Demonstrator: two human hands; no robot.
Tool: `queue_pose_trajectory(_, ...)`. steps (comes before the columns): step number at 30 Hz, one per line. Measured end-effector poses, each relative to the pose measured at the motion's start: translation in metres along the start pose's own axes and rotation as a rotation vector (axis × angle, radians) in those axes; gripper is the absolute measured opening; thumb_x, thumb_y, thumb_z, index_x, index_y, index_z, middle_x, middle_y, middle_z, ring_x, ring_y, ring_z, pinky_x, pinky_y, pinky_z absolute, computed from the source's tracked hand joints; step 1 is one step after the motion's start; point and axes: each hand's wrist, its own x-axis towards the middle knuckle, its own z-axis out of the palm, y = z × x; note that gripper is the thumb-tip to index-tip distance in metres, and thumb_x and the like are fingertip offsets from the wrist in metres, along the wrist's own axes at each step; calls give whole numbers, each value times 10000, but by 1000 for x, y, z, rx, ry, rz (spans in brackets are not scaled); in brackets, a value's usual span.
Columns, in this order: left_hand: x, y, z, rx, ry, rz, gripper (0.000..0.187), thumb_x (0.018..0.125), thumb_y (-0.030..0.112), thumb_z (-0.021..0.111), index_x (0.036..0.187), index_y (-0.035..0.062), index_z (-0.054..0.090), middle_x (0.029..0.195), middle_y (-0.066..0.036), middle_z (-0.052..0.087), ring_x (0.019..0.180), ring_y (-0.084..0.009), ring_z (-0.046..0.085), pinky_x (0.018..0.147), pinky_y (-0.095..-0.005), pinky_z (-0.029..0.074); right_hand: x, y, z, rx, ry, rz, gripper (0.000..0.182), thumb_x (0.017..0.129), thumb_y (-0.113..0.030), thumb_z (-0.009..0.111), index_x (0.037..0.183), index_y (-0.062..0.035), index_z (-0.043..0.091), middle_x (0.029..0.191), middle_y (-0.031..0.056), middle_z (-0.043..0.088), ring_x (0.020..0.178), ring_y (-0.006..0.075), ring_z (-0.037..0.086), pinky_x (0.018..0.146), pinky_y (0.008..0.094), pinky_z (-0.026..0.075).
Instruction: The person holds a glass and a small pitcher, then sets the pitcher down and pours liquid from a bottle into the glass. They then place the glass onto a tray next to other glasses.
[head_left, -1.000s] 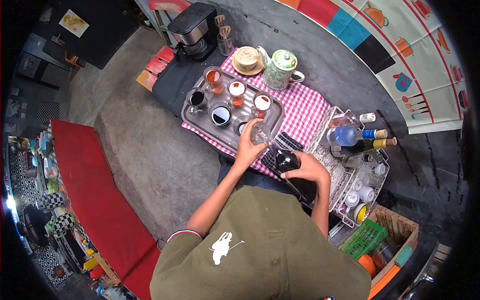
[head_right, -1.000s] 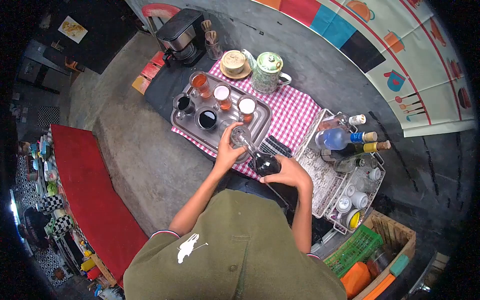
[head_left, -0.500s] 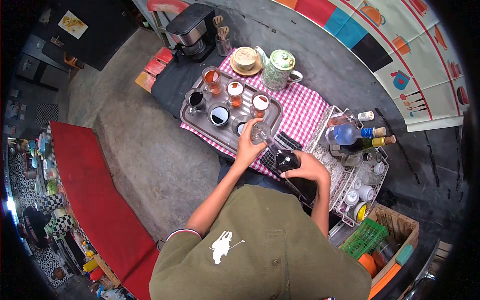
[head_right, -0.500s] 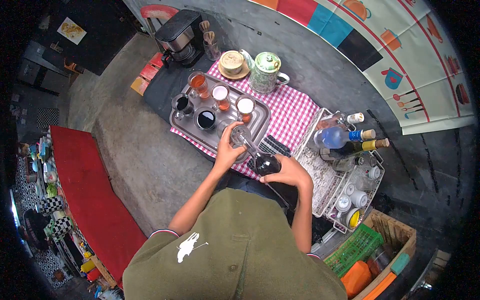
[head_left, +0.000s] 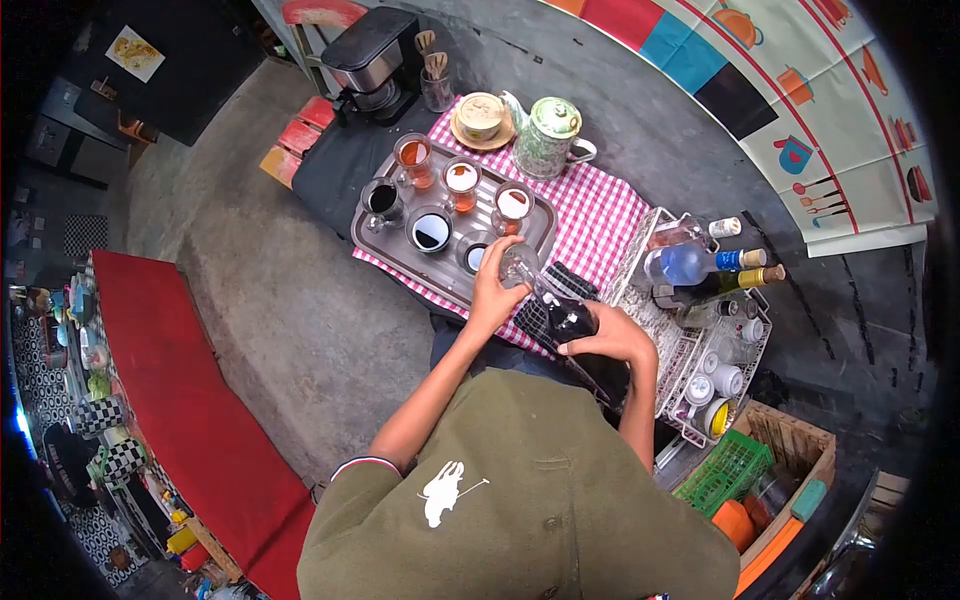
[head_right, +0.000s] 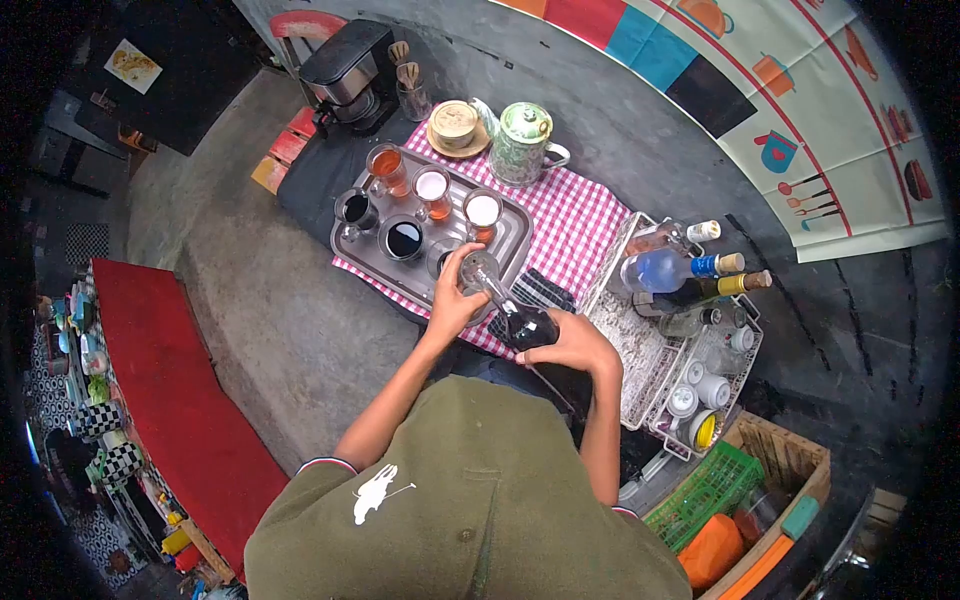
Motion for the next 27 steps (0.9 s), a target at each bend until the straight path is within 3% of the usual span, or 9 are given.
queue_pose_trajectory(18,3,-2,-4,85,20,42,714,658,-62,696,1340,77,541,1305,-86,500,1236,-197,518,1029,-315,428,9,11,3,8,5,-16,656,661,-298,895,1188,12,658,1003,56,719,901,130,637,857,298,507)
queue_pose_trajectory(21,3,1,-5,62,18,19,711,660,-53,693,1341,81,542,1309,-91,503,1241,-209,520,1036,-322,426,10,10,5,18,30,-35,752,598,-428,891,1170,11,680,1011,127,744,923,201,696,868,325,522)
queue_pose_trajectory(27,4,1,-6,93,32,27,706,663,-57,693,1340,79,543,1318,-100,505,1250,-222,521,1047,-325,419,8,-2,1,-39,16,-19,712,607,-418,890,1156,-10,694,1007,112,748,921,195,696,869,322,520)
